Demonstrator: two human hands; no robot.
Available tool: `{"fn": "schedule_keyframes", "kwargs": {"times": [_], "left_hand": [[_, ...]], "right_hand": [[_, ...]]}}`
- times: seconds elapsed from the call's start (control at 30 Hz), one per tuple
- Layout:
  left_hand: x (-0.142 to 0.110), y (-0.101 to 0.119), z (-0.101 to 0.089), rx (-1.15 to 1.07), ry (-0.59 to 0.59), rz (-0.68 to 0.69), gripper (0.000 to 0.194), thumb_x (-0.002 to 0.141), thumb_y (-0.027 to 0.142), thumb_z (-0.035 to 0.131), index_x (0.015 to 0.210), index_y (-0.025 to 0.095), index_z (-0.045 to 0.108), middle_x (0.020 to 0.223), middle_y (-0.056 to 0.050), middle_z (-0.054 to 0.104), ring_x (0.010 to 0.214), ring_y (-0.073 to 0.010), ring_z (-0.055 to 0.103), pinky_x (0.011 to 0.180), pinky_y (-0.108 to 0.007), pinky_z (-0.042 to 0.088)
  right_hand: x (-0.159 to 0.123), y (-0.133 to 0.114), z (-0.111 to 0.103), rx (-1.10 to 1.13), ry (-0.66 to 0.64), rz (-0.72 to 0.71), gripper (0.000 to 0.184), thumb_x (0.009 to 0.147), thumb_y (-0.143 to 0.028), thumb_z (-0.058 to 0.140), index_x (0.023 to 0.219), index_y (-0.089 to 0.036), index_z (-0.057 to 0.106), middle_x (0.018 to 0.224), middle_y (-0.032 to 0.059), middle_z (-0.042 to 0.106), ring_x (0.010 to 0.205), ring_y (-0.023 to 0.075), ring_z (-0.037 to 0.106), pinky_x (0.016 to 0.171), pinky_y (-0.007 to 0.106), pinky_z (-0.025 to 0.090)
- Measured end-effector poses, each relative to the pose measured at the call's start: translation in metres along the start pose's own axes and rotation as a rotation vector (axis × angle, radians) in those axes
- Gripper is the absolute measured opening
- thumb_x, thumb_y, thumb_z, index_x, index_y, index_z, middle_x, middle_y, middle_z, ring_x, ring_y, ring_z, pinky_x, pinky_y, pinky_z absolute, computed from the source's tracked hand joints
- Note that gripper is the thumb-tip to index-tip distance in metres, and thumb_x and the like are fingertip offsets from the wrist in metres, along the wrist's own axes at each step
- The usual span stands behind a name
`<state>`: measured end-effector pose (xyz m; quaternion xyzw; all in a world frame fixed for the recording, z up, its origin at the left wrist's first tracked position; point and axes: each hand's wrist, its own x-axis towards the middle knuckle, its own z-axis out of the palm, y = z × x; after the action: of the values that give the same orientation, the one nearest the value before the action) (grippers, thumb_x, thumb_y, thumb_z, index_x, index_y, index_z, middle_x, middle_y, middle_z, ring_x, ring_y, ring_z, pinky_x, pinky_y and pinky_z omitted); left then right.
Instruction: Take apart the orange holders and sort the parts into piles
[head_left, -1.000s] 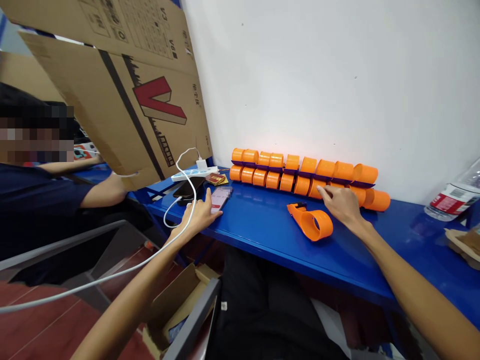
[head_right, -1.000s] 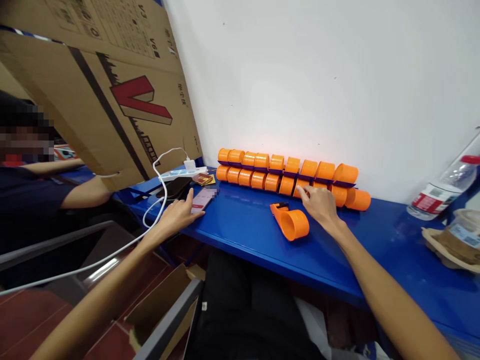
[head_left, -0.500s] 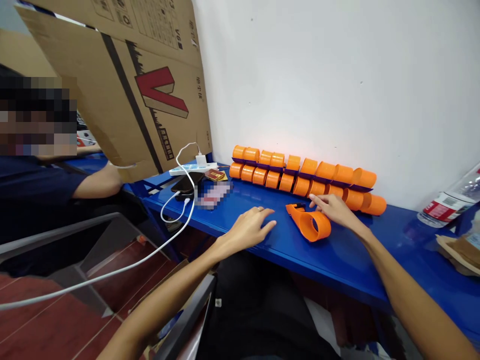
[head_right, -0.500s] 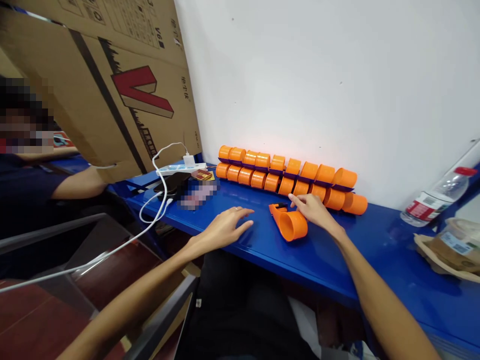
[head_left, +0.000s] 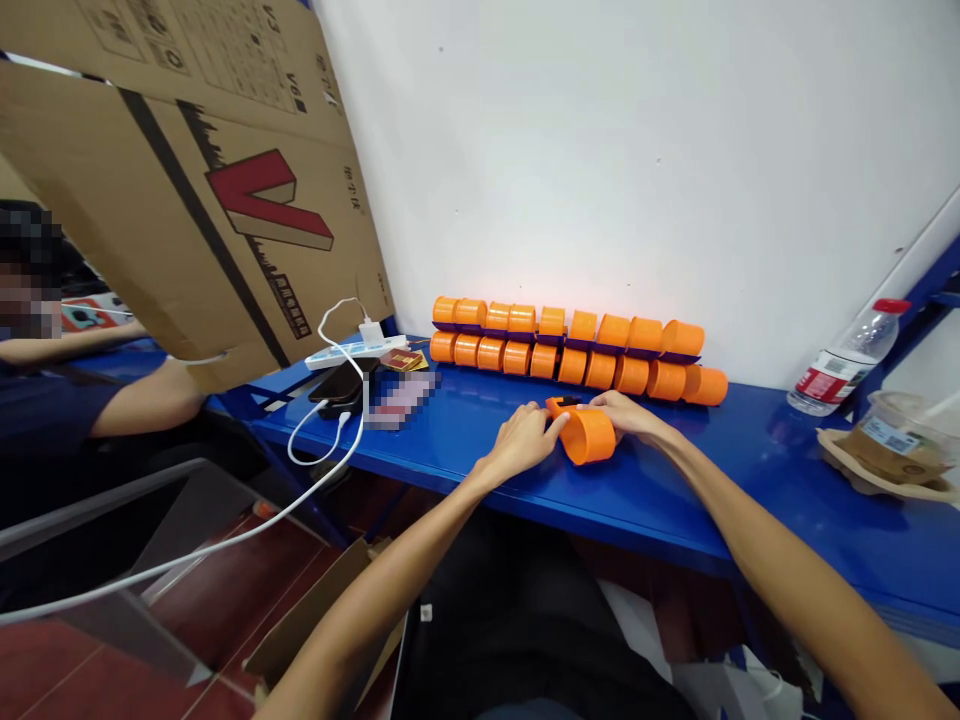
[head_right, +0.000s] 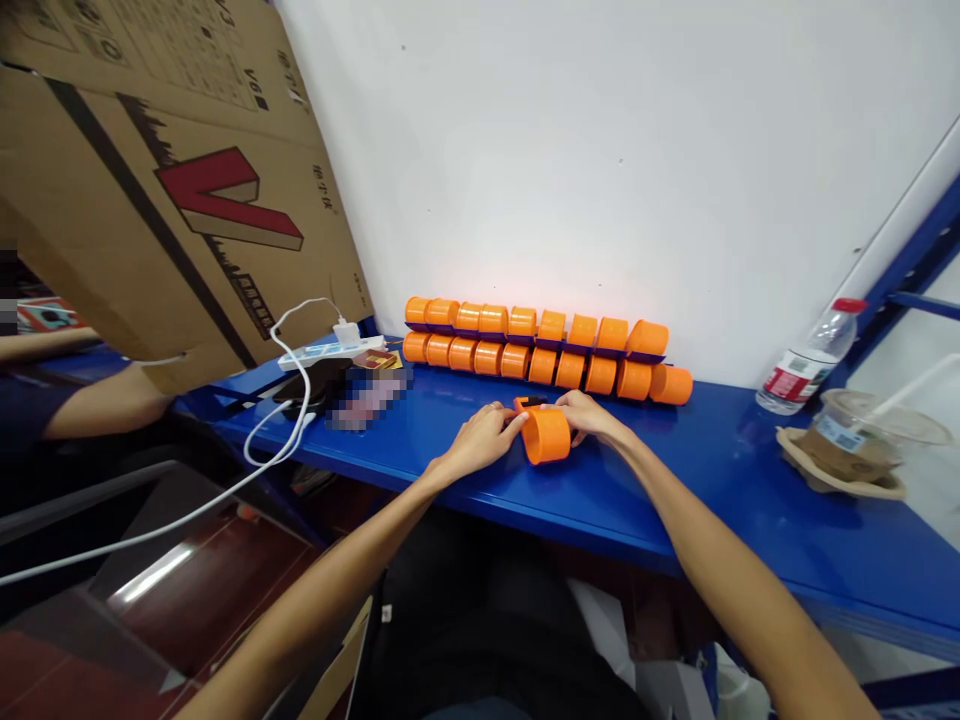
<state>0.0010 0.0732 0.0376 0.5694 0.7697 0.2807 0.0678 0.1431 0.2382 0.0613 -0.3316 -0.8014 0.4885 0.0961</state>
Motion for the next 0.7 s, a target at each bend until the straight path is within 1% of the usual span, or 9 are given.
{"fn": "schedule_keyframes", "kwargs": {"times": [0.07, 0.13, 0.23, 0.33, 0.4, 0.47, 0.53, 0.63, 0.7], "left_hand": [[0.001, -0.002, 0.005, -0.118, 0.024, 0.017, 0.054, 0.105, 0.057, 0.043, 0.107, 0.018, 0.08, 0.115, -0.021, 0.075, 0.118, -0.0368, 0.068, 0.099, -0.043, 0.05], [0.002, -0.005, 0.01, -0.318, 0.047, 0.042, 0.05, 0.104, 0.058, 0.047, 0.103, 0.02, 0.08, 0.109, -0.018, 0.078, 0.113, -0.035, 0.07, 0.098, -0.041, 0.05], [0.002, -0.009, 0.016, -0.632, 0.067, 0.036, 0.047, 0.103, 0.057, 0.048, 0.11, 0.022, 0.078, 0.113, -0.014, 0.079, 0.107, -0.0311, 0.072, 0.09, -0.037, 0.054], [0.004, -0.01, 0.017, -0.904, 0.096, -0.117, 0.045, 0.102, 0.058, 0.052, 0.111, 0.018, 0.071, 0.113, -0.013, 0.077, 0.092, -0.024, 0.073, 0.075, -0.031, 0.055], [0.006, -0.008, 0.014, -1.099, 0.108, -0.249, 0.044, 0.1, 0.059, 0.058, 0.111, 0.018, 0.065, 0.105, -0.011, 0.074, 0.077, -0.0181, 0.07, 0.067, -0.028, 0.054], [0.008, -0.006, 0.011, -1.27, 0.105, -0.334, 0.045, 0.098, 0.06, 0.063, 0.115, 0.018, 0.061, 0.102, -0.008, 0.072, 0.069, -0.0149, 0.068, 0.063, -0.026, 0.053], [0.011, -0.004, 0.009, -1.376, 0.074, -0.338, 0.049, 0.094, 0.059, 0.07, 0.12, 0.019, 0.062, 0.106, -0.008, 0.073, 0.07, -0.0148, 0.068, 0.063, -0.027, 0.053], [0.018, 0.003, 0.009, -1.393, 0.024, -0.26, 0.053, 0.089, 0.059, 0.076, 0.121, 0.018, 0.068, 0.114, -0.012, 0.076, 0.082, -0.0191, 0.072, 0.069, -0.029, 0.055], [0.027, 0.007, 0.009, -1.366, 0.066, -0.174, 0.055, 0.087, 0.061, 0.078, 0.116, 0.015, 0.072, 0.111, -0.013, 0.077, 0.093, -0.0227, 0.073, 0.075, -0.03, 0.055]], "right_hand": [[0.002, 0.002, 0.003, 0.0, 0.026, 0.002, 0.053, 0.067, -0.065, 0.086, 0.064, -0.019, 0.061, 0.051, -0.0016, 0.053, 0.047, 0.0114, 0.047, 0.042, 0.025, 0.038], [0.004, 0.005, 0.004, 0.011, 0.045, -0.028, 0.049, 0.07, -0.062, 0.085, 0.065, -0.018, 0.062, 0.053, -0.0013, 0.055, 0.048, 0.0111, 0.047, 0.043, 0.024, 0.038], [0.01, 0.011, 0.009, 0.023, 0.087, -0.091, 0.043, 0.074, -0.057, 0.081, 0.068, -0.018, 0.063, 0.057, -0.0011, 0.058, 0.052, 0.0118, 0.049, 0.047, 0.024, 0.038], [0.016, 0.014, 0.016, 0.051, 0.163, -0.17, 0.04, 0.076, -0.056, 0.077, 0.072, -0.02, 0.06, 0.06, -0.0021, 0.059, 0.057, 0.0128, 0.051, 0.051, 0.024, 0.038], [0.019, 0.014, 0.022, 0.077, 0.21, -0.238, 0.043, 0.074, -0.06, 0.076, 0.072, -0.021, 0.058, 0.061, -0.0031, 0.058, 0.058, 0.0124, 0.05, 0.053, 0.025, 0.036], [0.019, 0.012, 0.028, 0.108, 0.237, -0.302, 0.047, 0.072, -0.065, 0.073, 0.072, -0.022, 0.056, 0.062, -0.0034, 0.057, 0.058, 0.0119, 0.048, 0.056, 0.026, 0.035], [0.015, 0.007, 0.033, 0.126, 0.249, -0.365, 0.048, 0.072, -0.068, 0.07, 0.075, -0.022, 0.056, 0.064, -0.003, 0.058, 0.059, 0.0125, 0.049, 0.059, 0.028, 0.037], [0.005, -0.002, 0.038, 0.102, 0.3, -0.453, 0.041, 0.076, -0.063, 0.068, 0.08, -0.024, 0.056, 0.066, -0.0024, 0.06, 0.062, 0.0149, 0.053, 0.062, 0.03, 0.04], [-0.002, -0.007, 0.037, 0.102, 0.358, -0.486, 0.037, 0.078, -0.059, 0.068, 0.081, -0.026, 0.052, 0.066, -0.0024, 0.059, 0.063, 0.016, 0.054, 0.062, 0.03, 0.043]]}}
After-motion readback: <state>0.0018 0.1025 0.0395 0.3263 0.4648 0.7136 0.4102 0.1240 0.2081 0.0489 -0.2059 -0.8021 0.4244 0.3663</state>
